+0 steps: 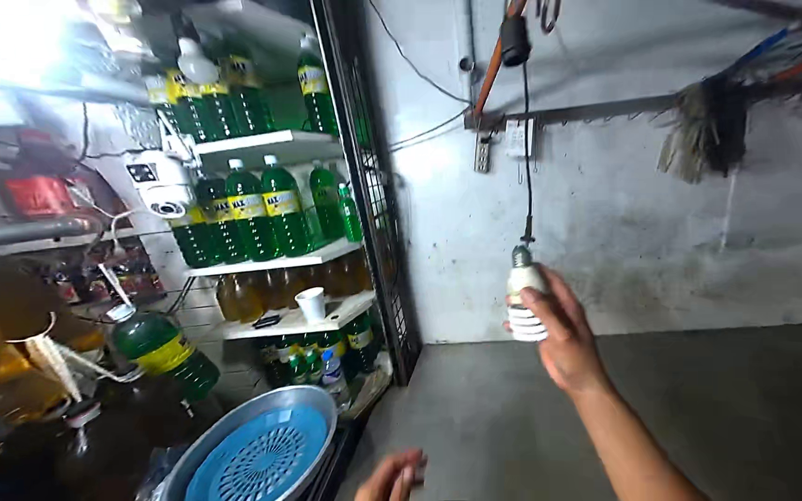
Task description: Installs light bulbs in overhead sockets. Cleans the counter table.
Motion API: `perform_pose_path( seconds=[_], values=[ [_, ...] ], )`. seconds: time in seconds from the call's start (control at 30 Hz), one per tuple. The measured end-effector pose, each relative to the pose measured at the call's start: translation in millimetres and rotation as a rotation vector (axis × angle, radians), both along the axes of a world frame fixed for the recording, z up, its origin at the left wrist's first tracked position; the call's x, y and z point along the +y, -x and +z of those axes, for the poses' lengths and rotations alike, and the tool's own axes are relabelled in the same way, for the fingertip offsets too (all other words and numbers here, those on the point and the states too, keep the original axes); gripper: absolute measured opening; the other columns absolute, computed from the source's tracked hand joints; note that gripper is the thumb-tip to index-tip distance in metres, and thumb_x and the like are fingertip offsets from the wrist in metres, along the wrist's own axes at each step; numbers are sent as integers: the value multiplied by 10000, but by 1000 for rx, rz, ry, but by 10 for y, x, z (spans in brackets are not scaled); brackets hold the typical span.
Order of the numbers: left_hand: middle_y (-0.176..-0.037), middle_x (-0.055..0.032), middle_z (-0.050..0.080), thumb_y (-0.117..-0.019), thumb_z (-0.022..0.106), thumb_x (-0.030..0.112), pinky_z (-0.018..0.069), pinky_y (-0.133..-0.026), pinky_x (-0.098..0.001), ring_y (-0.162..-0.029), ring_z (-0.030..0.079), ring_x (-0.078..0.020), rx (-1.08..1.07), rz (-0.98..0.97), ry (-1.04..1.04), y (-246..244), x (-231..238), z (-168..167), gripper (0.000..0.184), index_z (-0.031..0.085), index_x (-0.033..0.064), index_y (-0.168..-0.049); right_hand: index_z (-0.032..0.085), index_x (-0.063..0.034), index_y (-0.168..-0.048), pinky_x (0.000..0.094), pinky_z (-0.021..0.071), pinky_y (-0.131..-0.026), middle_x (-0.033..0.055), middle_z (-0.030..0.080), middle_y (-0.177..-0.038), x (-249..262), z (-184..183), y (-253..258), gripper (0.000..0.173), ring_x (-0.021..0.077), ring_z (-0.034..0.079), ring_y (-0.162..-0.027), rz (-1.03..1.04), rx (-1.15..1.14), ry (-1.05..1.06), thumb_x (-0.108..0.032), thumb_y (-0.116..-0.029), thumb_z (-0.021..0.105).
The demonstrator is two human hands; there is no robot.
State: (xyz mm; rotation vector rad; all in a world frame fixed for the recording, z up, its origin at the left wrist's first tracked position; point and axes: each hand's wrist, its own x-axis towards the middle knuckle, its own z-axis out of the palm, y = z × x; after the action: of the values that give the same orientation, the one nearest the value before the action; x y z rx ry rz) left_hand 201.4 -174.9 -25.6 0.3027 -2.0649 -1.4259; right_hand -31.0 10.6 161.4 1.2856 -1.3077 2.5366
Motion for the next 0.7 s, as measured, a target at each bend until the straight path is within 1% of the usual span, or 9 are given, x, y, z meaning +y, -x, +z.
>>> perform_pose_path(
  seconds=[0.07,0.1,0.2,0.27,0.33,0.4,0.5,0.57,0.7],
  values=[
    [-1174,-116,732,-1071,492,153,626,-889,-425,-1019,730,-238,156,-55,140,608,69,908,289,652,-4,-1254,490,-34,-1472,489,659,-744,167,668,-1189,265,404,288,561,304,723,-929,-84,83,11,-257,-981,645],
    [-1164,-102,733,-1073,485,171,623,-878,-408,-1004,726,-224,207,-79,176,854,146,1405,296,654,10,-1254,516,-54,-1461,488,662,-752,162,670,-1200,329,590,389,536,300,727,-931,-105,106,15,-247,-979,653],
    [-1164,-107,724,-1100,445,210,605,-901,-390,-1012,720,-201,315,-49,197,1402,486,2829,330,631,9,-1286,531,-85,-1425,480,660,-700,151,656,-1188,336,1084,552,497,288,727,-880,-135,148,47,-240,-975,672],
    [-1209,-114,695,-1116,394,272,582,-924,-401,-1050,699,-203,405,-2,190,1694,644,3580,389,571,15,-1347,520,-92,-1391,456,646,-672,129,663,-1161,268,1330,571,487,258,719,-863,-152,171,58,-299,-982,683],
    [-1223,-114,679,-1116,358,378,562,-904,-393,-1048,687,-204,504,42,112,1921,792,4174,471,519,30,-1390,517,-96,-1381,401,610,-687,103,674,-1135,179,1500,544,509,203,694,-860,-177,208,69,-375,-985,671],
    [-1215,-101,665,-1097,352,512,555,-887,-378,-1030,678,-195,513,73,50,2042,956,4585,571,513,60,-1406,502,-92,-1397,408,581,-726,123,663,-1165,84,1625,528,546,209,674,-896,-179,214,81,-410,-985,666],
    [-1158,-69,686,-1064,320,622,530,-886,-381,-1015,667,-181,370,74,142,2162,1095,4902,645,571,104,-1354,540,-42,-1340,408,597,-800,124,688,-1133,-73,1820,597,511,194,695,-929,-214,166,139,-340,-962,712],
    [-1098,-55,721,-1068,323,613,556,-846,-370,-973,698,-181,328,45,211,2227,1137,5012,623,583,100,-1307,557,-37,-1318,408,584,-813,115,696,-1112,-91,1930,631,493,185,691,-926,-237,146,131,-334,-959,720],
    [-1031,-73,731,-1109,319,503,608,-815,-374,-927,730,-196,365,-10,253,2296,1143,5085,551,622,48,-1176,586,-36,-1275,377,592,-770,97,710,-1028,-106,2074,652,467,161,695,-852,-255,168,148,-323,-942,745]
  ],
)
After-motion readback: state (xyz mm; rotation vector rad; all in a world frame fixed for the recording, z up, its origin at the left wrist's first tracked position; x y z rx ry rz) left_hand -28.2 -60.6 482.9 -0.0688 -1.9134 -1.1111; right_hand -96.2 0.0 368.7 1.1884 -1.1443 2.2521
